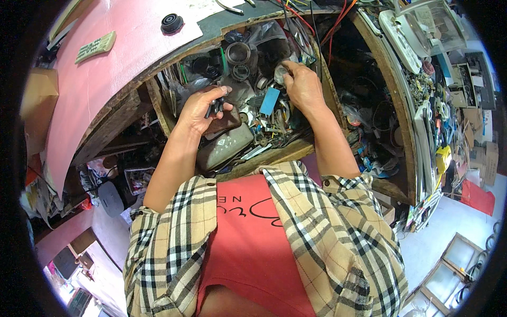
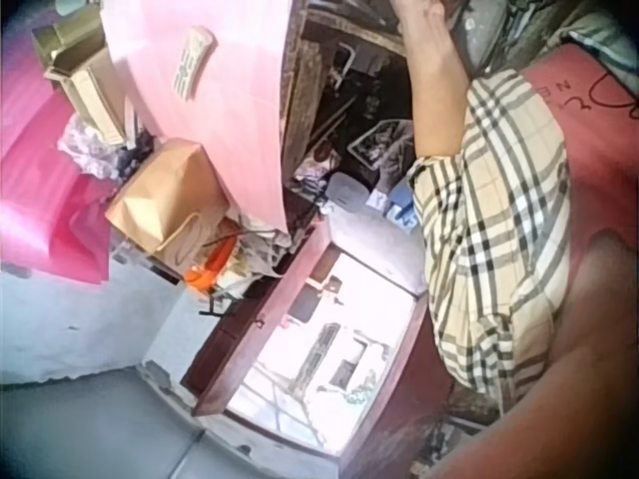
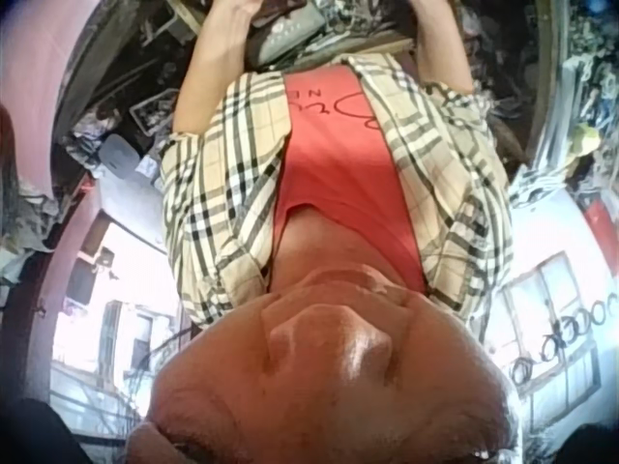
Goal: The person rummages through a cluttered drawer, picks up a small black electronic component, and uses a multimeter probe to test it. They handle a plastic bag containing small parts and continue testing the component with the multimeter.
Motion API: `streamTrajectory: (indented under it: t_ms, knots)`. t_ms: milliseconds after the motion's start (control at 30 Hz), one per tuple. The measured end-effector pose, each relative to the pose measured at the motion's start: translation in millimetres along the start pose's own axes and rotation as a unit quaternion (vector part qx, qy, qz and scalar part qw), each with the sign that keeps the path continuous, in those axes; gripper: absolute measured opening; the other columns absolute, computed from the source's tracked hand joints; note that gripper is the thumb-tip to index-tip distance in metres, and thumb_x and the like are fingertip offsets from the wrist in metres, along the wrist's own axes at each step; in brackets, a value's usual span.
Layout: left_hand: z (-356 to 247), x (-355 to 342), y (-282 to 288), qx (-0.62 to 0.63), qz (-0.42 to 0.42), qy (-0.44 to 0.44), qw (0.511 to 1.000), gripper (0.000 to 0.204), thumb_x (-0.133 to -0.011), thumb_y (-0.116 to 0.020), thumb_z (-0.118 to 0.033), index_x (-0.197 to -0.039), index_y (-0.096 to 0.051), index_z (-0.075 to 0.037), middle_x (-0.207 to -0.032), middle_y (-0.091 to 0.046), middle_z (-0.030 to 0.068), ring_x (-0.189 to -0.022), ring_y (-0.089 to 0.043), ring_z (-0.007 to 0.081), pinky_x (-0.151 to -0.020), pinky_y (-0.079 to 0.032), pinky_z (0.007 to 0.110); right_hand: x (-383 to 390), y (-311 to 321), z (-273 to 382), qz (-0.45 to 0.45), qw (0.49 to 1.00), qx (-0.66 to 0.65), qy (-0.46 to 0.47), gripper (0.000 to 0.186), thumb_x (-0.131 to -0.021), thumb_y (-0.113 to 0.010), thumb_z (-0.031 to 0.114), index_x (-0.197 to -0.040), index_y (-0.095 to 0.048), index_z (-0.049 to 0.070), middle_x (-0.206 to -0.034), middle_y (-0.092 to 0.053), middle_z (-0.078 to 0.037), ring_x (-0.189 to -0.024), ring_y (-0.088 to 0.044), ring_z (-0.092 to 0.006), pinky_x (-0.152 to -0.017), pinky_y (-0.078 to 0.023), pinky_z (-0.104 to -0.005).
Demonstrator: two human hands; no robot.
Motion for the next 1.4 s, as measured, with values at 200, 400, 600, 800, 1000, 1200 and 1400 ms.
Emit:
streamTrajectory:
  t_ms: [200, 400, 600, 800, 1000, 1200, 1400]
  knots:
    - [2, -7, 4, 0.023, -0.003, 0.001, 1.000, 0.027, -0.082, -0.069, -0.020, -0.099, -0.063, -0.001, -0.089, -0.063, 0.0070, -0.069, -0.063, 0.0163, -0.046, -0.041, 0.024, 0, -3, 3, -0.007, 1.000, 0.013, 0.016, 0.032, -0.081, -0.059, 0.014, -0.113, -0.061, 0.005, -0.104, -0.062, -0.021, -0.096, -0.059, -0.0386, -0.084, -0.046, -0.0423]
    - [4, -9, 7, 0.035, -0.004, 0.006, 0.999, 0.027, -0.081, -0.069, -0.020, -0.099, -0.063, -0.001, -0.090, -0.064, 0.0074, -0.068, -0.064, 0.0162, -0.046, -0.042, 0.024, 5, 4, 11, -0.025, 0.997, 0.067, 0.029, 0.028, -0.082, -0.060, 0.017, -0.108, -0.063, 0.006, -0.101, -0.062, -0.019, -0.094, -0.060, -0.0371, -0.081, -0.047, -0.0431]
    - [3, -8, 5, 0.042, 0.008, 0.000, 0.999, 0.025, -0.082, -0.068, -0.019, -0.099, -0.064, -0.002, -0.096, -0.067, 0.0091, -0.068, -0.063, 0.0146, -0.048, -0.042, 0.024, 6, 9, 14, -0.033, 0.994, 0.104, 0.015, 0.021, -0.082, -0.063, 0.018, -0.100, -0.064, 0.009, -0.099, -0.060, -0.016, -0.090, -0.061, -0.0356, -0.077, -0.049, -0.0433]
    - [-1, -5, 2, 0.045, 0.029, -0.007, 0.999, 0.024, -0.082, -0.067, -0.019, -0.100, -0.063, -0.003, -0.099, -0.067, 0.0109, -0.067, -0.061, 0.0131, -0.049, -0.041, 0.023, 9, 15, 21, -0.081, 0.988, 0.129, 0.031, 0.020, -0.077, -0.068, 0.014, -0.096, -0.063, 0.009, -0.105, -0.053, -0.014, -0.087, -0.059, -0.0340, -0.073, -0.049, -0.0419]
    - [-3, -2, 0, 0.045, 0.034, -0.015, 0.998, 0.024, -0.082, -0.066, -0.020, -0.100, -0.062, -0.003, -0.098, -0.067, 0.0110, -0.067, -0.061, 0.0128, -0.049, -0.041, 0.022, 6, 10, 11, -0.090, 0.991, 0.094, 0.032, 0.022, -0.074, -0.070, 0.011, -0.092, -0.060, 0.006, -0.097, -0.055, -0.016, -0.085, -0.059, -0.0340, -0.071, -0.048, -0.0415]
    - [-5, -3, 2, 0.053, 0.026, -0.020, 0.998, 0.024, -0.082, -0.066, -0.020, -0.099, -0.063, -0.003, -0.098, -0.067, 0.0114, -0.067, -0.061, 0.0128, -0.049, -0.041, 0.023, 4, 10, 10, -0.079, 0.995, 0.052, 0.044, 0.019, -0.074, -0.070, 0.011, -0.088, -0.058, 0.003, -0.088, -0.059, -0.018, -0.081, -0.059, -0.0369, -0.070, -0.048, -0.0431]
    - [-4, -4, 4, 0.059, 0.024, -0.023, 0.998, 0.023, -0.083, -0.066, -0.019, -0.099, -0.063, -0.003, -0.098, -0.067, 0.0119, -0.066, -0.061, 0.0124, -0.049, -0.041, 0.023, 13, 12, 36, -0.024, 0.997, -0.009, 0.072, 0.015, -0.075, -0.068, 0.008, -0.084, -0.058, 0.003, -0.085, -0.058, -0.016, -0.079, -0.059, -0.0364, -0.069, -0.047, -0.0418]
Point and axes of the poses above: each hand's wrist, its own x-axis away from the middle knuckle, its own y-axis out of the back of the hand, z = x × y, the point moved 8 cm from there along -x, towards the middle knuckle
